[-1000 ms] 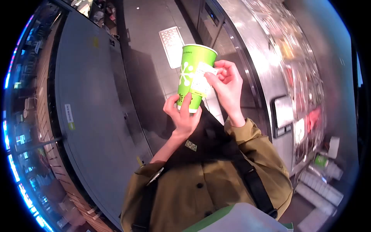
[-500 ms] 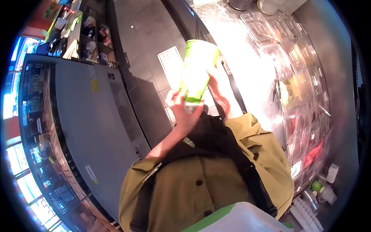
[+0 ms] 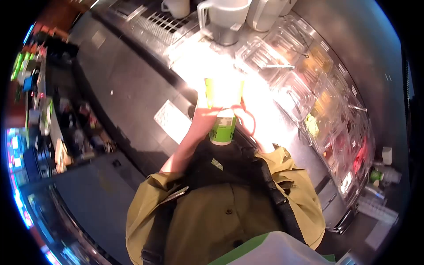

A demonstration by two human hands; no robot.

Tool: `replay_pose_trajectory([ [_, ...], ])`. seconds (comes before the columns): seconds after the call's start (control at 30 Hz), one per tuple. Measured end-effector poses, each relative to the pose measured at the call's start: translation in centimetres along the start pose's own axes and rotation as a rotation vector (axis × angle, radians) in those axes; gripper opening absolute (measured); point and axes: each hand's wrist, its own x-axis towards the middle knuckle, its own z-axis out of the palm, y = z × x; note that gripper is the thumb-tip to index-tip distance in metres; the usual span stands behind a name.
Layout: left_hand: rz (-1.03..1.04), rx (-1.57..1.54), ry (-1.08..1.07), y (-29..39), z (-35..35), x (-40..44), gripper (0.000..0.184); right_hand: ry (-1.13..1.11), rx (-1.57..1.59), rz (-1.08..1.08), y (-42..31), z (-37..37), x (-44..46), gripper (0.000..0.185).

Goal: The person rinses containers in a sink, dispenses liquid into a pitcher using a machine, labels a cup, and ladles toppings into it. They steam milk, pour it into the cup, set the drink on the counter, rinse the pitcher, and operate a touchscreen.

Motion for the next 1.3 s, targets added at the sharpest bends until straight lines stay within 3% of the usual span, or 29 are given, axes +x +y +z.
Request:
replay_pose_trajectory([
  [0.07,-0.046,-0.05,-0.124,-1.5,-3.1,4.2,0.038,-0.13,-0.22,-0.043,-2.3,0.6,3.8,0.031],
  [0.13,-0.278,-0.304,-0.089,0.7,-6.0,7.6,0.032,-0.021,-0.34,-0.136,-6.2,0.9,8.3,0.029],
  [0.17,-0.251,-0.183,-0.137,0.4,-8.3,9.7,0.036,0.179,-0.353,-0.192,-8.9,0.8,10.6,0.029],
  [0.2,-0.175,-0.189,-0.016,-0.6,-9.8,11.3,0.045,0.391,-0.412,-0.204,-11.8,0.3,12.8,0.029],
  [0.23,-0.063,-0.226,-0.033,-0.3,-11.6,12.9,0.049,0.617,-0.307,-0.27,-12.9,-0.8,16.2,0.03],
  [0.3,0.119,-0.272,-0.047,0.3,-14.1,16.3,0.058,0.917,-0.681,0.019,-16.5,-3.7,21.1,0.055],
  [0.33,0.178,-0.281,-0.044,0.3,-14.7,17.7,0.064,0.992,-0.837,0.046,-15.2,-5.6,23.9,0.07],
  [0.37,0.178,-0.27,-0.063,0.7,-15.1,19.0,0.074,0.891,-0.911,0.106,-14.1,-7.3,25.9,0.063],
  [0.4,0.171,-0.251,-0.099,0.4,-15.5,20.0,0.076,0.754,-0.774,0.208,-13.5,-8.4,27.2,0.048],
  [0.47,0.169,-0.216,-0.161,-0.4,-16.2,22.1,0.079,0.817,-1.013,0.084,-12.3,-9.4,28.1,0.037],
  [0.57,0.17,-0.297,-0.186,-1.4,-16.3,24.3,0.076,1.025,-0.771,0.061,-14.3,-10.7,23.9,0.029],
  [0.63,0.117,-0.296,-0.189,-1.8,-16.8,25.4,0.077,1.193,-0.575,0.114,-14.5,-10.6,19.7,0.028],
  [0.7,0.148,-0.239,-0.225,-3.4,-18.2,27.2,0.079,1.247,-0.638,0.21,-10.4,-10.9,15.4,0.024],
  [0.8,0.152,-0.275,-0.276,-3.6,-19.2,29.0,0.079,1.181,-0.482,0.552,-2.5,-7.7,12.3,0.027],
  [0.87,0.118,-0.237,-0.252,-2.7,-18.4,29.5,0.078,1.141,-0.711,0.623,4.2,-5.9,11.9,0.028],
  [0.93,0.098,-0.138,-0.306,-2.3,-18.3,30.0,0.078,1.111,-0.714,0.655,6.6,-4.1,12.8,0.029],
  [1.0,0.19,-0.131,-0.309,-1.6,-17.1,29.9,0.079,1.064,-0.55,0.752,7.1,-3.9,13.5,0.032],
  [1.07,0.28,-0.084,-0.308,-0.9,-16.4,30.1,0.083,0.919,-0.91,0.816,6.3,-4.3,14.2,0.032],
  [1.13,0.272,-0.029,-0.312,-3.4,-17.4,30.1,0.09,0.868,-0.988,1.008,-0.6,-5.2,16.4,0.034],
  [1.2,0.268,-0.031,-0.206,-4.1,-17.5,29.6,0.093,1.066,-0.79,0.506,-5.2,-7.2,19.1,0.031],
  [1.27,0.267,-0.03,-0.21,-4.4,-17.6,29.3,0.093,1.026,-0.534,0.028,-8.8,-8.7,23.1,0.027],
  [1.3,0.267,-0.026,-0.222,-4.4,-17.6,28.9,0.093,0.999,-0.448,0.05,-10.6,-9.2,25.3,0.03],
])
